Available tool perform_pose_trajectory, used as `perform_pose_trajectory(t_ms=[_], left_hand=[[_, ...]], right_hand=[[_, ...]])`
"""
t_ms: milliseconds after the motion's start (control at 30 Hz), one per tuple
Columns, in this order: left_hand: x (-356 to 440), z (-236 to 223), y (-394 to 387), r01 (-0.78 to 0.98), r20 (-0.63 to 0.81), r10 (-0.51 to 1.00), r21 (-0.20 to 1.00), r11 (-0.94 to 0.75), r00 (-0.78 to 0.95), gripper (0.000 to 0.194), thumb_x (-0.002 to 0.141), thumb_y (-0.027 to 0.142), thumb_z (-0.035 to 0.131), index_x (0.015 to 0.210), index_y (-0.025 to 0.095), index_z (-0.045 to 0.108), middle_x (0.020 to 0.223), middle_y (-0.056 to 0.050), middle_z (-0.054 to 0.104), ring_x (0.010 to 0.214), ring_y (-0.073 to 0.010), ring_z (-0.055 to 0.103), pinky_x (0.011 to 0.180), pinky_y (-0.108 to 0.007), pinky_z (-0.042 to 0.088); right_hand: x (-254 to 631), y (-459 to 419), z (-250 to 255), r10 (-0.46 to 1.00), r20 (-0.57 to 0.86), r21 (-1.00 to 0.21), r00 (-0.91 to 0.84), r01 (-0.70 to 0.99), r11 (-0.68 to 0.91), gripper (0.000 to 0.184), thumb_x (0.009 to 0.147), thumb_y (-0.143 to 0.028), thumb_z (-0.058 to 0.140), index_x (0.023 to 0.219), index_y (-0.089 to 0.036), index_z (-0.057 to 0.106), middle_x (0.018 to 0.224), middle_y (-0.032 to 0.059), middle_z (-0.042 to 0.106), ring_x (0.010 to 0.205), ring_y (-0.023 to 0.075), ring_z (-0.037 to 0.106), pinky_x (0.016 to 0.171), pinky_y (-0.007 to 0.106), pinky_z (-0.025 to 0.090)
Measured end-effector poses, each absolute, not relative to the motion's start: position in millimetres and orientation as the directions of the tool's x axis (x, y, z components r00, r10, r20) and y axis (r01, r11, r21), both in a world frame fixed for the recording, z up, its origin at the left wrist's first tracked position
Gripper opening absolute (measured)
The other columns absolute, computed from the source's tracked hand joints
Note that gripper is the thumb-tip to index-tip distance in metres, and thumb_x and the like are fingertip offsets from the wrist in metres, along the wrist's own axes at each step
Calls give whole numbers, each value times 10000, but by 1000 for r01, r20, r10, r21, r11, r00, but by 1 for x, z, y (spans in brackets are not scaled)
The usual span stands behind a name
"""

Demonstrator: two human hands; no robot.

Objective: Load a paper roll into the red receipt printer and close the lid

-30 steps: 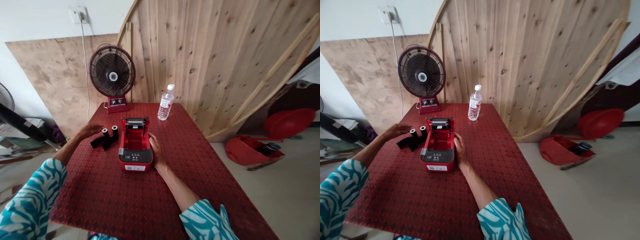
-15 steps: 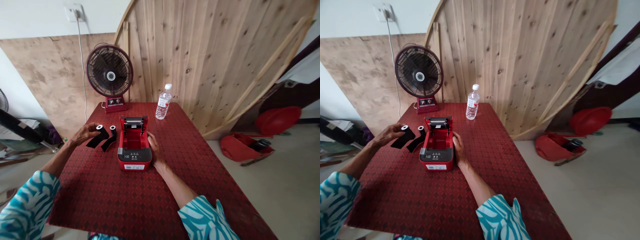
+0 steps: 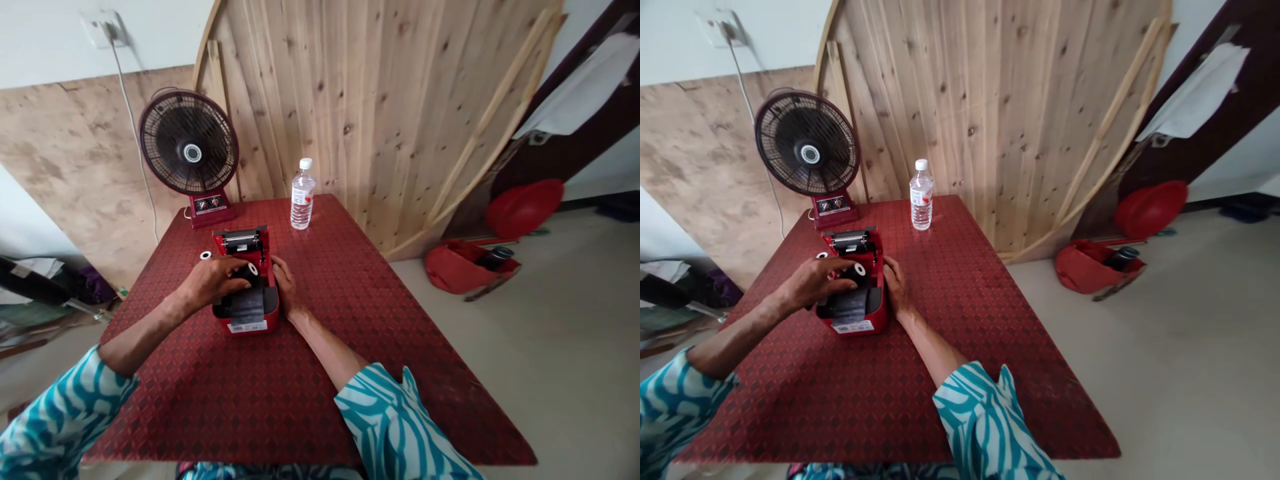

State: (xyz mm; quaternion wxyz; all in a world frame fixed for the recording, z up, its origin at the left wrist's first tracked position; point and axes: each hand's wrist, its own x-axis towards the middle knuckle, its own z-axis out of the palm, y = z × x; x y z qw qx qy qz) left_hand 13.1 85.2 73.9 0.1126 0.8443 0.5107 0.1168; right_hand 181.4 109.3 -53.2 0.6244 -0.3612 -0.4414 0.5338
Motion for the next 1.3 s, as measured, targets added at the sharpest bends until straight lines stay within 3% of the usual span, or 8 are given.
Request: perform_pose_trajectory(t_ms=[167, 300, 567, 800, 1000, 1200, 1300], left_hand=[[38, 75, 96, 911, -75, 911, -48, -410, 406, 317, 842, 285, 616, 1158, 262, 645, 1208, -72, 671, 1093, -287, 629, 895, -369, 489], [51, 74, 104, 908, -193, 914, -160, -388, 356, 313, 828, 227, 617, 1138, 235, 661, 1186, -115, 673, 1081, -318, 632, 862, -392, 500], [42, 66, 123, 868, -288, 836, -31, -496, 467, 272, 833, 276, 621, 1087, 212, 696, 1073, -96, 722, 1026, -288, 658, 828, -344, 495], [4, 82, 90, 793, -7, 859, 389, -470, 512, 340, 913, 389, 475, 1111, 213, 688, 1035, -43, 739, 896, -197, 687, 809, -287, 510], [-2, 67, 60, 690, 119, 764, 358, -629, 635, 337, 929, 345, 448, 1102, 205, 702, 1054, -67, 742, 922, -205, 684, 848, -320, 500], [7, 61, 63, 707, 212, 810, 402, -582, 546, 252, 909, 316, 496, 914, 209, 725, 856, -19, 757, 731, -153, 679, 704, -250, 496], [9, 62, 58, 714, 303, 789, 338, -614, 535, 227, 912, 304, 512, 868, 199, 708, 823, -18, 748, 739, -157, 671, 720, -268, 473]], right_hand=[[183, 108, -51, 982, 187, -920, 24, -346, 184, 365, 822, -455, 525, 1107, -255, 634, 1168, 12, 671, 1122, 209, 581, 1007, 366, 418], [184, 108, -50, 978, 204, -919, 42, -336, 206, 353, 823, -437, 522, 1102, -256, 640, 1163, 10, 673, 1127, 202, 577, 1011, 351, 416], [181, 113, -58, 978, 202, -911, 40, -360, 203, 352, 821, -439, 536, 1103, -256, 638, 1162, 8, 671, 1112, 197, 576, 999, 352, 421], [182, 114, -62, 980, 197, -913, 17, -361, 190, 356, 841, -443, 529, 1138, -274, 628, 1186, -1, 665, 1133, 196, 571, 1021, 362, 406], [181, 114, -62, 976, 215, -909, 46, -355, 217, 370, 835, -462, 530, 1126, -258, 633, 1177, 10, 670, 1121, 198, 579, 1002, 355, 421], [181, 114, -62, 975, 218, -909, 45, -354, 219, 372, 829, -462, 529, 1120, -257, 634, 1175, 12, 670, 1118, 198, 581, 1004, 356, 420], [181, 114, -61, 973, 225, -912, 48, -340, 228, 366, 830, -460, 528, 1114, -256, 635, 1169, 14, 671, 1120, 199, 579, 1011, 359, 414]])
